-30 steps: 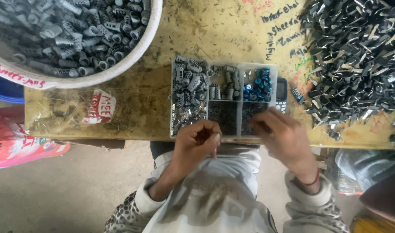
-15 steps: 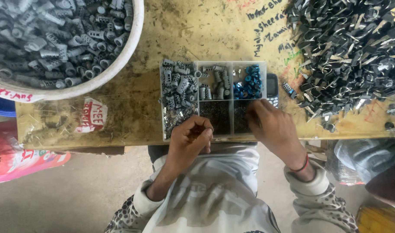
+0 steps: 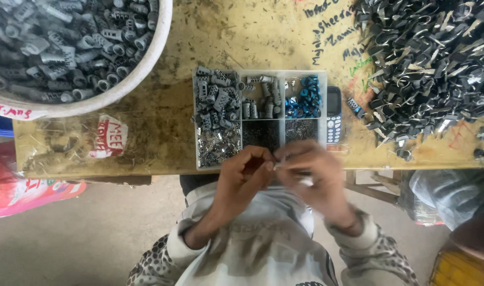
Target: The person sits at a workbench sorting small grey plastic wall anchors and blue metal parts by type, picking items one at a time from large piles and bowls and placing them into separate compartments of a plastic organizer box, occasionally reaching into the piles to grab more pieces.
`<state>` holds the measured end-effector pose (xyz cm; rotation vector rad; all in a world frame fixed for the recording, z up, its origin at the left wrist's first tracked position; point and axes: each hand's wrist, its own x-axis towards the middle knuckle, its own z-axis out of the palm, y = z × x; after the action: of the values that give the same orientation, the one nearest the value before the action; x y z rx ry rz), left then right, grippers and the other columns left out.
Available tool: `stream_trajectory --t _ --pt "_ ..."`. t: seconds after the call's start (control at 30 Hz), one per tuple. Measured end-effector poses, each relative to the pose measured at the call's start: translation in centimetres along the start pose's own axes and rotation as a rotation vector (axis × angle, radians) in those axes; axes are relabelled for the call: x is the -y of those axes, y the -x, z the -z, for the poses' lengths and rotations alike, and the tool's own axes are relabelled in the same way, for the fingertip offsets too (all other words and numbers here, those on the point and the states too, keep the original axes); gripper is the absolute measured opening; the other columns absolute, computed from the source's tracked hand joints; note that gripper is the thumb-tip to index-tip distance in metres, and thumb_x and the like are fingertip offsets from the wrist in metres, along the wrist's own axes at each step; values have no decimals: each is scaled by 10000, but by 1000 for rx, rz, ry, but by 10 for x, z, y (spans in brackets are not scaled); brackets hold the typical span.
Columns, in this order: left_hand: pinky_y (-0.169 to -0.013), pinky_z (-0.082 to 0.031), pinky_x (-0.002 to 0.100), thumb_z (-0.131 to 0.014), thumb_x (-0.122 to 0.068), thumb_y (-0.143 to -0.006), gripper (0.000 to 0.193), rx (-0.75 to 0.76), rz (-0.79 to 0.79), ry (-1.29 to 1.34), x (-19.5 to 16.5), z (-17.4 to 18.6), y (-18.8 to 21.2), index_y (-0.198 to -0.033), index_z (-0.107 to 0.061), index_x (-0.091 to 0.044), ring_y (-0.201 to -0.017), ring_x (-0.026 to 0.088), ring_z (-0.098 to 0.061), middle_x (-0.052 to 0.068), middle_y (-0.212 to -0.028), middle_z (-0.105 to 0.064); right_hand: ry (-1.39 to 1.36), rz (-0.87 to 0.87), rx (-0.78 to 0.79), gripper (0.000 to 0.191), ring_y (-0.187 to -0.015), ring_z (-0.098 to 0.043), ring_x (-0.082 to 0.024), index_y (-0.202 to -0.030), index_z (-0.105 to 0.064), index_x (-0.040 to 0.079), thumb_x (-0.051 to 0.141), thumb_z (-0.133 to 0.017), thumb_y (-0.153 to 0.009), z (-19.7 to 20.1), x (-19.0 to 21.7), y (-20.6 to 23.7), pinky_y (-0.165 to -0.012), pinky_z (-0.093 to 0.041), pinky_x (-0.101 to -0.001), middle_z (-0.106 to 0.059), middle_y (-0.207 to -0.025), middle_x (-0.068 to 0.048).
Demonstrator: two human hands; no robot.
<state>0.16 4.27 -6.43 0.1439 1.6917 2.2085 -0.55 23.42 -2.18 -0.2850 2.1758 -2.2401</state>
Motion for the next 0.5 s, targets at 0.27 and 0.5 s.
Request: stream_trajectory --t 0.27,0.5 --pt "-707 -587 291 -532 -73 -1087 140 15 114 395 -13 1 3 -1152 -571 44 -794 117 -639 66 -950 -638 353 36 -2 171 -865 -704 -130 -1022 -636 1 -83 -711 -893 -24 8 6 -698 -603 -235 -645 -1121 -127" --pt "-727 -562 264 -541 -61 -1087 122 -16 68 324 -13 0 5 -1160 -549 37 -816 103 -625 60 -971 -623 91 -103 -48 120 -847 -705 -136 -1045 -628 -54 -95 -656 -936 -31 5 9 -684 -611 -239 -575 -1166 -125"
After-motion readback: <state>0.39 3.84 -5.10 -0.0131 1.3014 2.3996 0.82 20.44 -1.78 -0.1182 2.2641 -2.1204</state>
